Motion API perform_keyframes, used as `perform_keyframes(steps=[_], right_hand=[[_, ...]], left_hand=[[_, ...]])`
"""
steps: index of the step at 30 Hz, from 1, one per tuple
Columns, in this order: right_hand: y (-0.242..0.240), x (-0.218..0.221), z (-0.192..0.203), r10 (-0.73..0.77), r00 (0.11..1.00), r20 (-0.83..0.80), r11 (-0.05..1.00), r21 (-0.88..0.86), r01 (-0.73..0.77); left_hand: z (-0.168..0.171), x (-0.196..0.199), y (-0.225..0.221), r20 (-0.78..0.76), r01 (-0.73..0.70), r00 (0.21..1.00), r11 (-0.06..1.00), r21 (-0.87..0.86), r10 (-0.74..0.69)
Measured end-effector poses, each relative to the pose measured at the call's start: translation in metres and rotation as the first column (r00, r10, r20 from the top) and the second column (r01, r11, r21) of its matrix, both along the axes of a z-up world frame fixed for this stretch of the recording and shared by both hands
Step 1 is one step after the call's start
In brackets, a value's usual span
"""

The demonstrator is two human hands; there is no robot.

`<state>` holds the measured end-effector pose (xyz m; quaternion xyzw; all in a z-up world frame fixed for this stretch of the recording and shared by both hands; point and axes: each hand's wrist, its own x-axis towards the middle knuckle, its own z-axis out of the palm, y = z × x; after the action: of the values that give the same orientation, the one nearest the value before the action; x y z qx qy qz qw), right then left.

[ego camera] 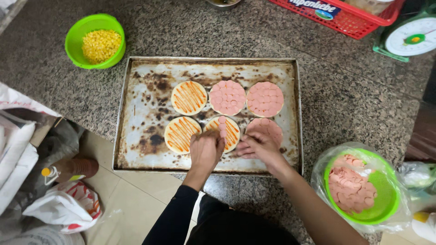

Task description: The person places circular slices of processed meat onto small round dough bases on a baking tray by hand.

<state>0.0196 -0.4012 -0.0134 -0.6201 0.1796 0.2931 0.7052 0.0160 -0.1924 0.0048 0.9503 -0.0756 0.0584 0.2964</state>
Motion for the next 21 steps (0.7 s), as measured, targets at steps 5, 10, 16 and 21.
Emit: perform_keyframes(steps=[5,10,16,21], right_hand=[[-0.060,-0.026,0.041,-0.085,0.989,0.125,0.987,-0.126,0.101],[-0.162,-0.083,0.084,-0.146,0.973,0.178,0.961,-0.208,0.182],[-0.251,-0.147,0.086,-0.209,0.955,0.208,0.868,-0.410,0.279],[-0.265,-0.165,0.046,-0.020,0.941,0.337,0.575,-0.766,0.287]], left_hand=[[0.027,-0.005,-0.015,-0.152,0.081,0.981,0.967,-0.240,-0.120],[0.059,-0.007,-0.063,-0.145,0.270,0.932,0.904,-0.332,-0.332],[0.085,-0.018,-0.134,0.104,0.649,0.745,0.680,-0.343,-0.659],[0.087,-0.037,-0.182,0.101,0.775,0.608,0.562,-0.289,-0.788]])
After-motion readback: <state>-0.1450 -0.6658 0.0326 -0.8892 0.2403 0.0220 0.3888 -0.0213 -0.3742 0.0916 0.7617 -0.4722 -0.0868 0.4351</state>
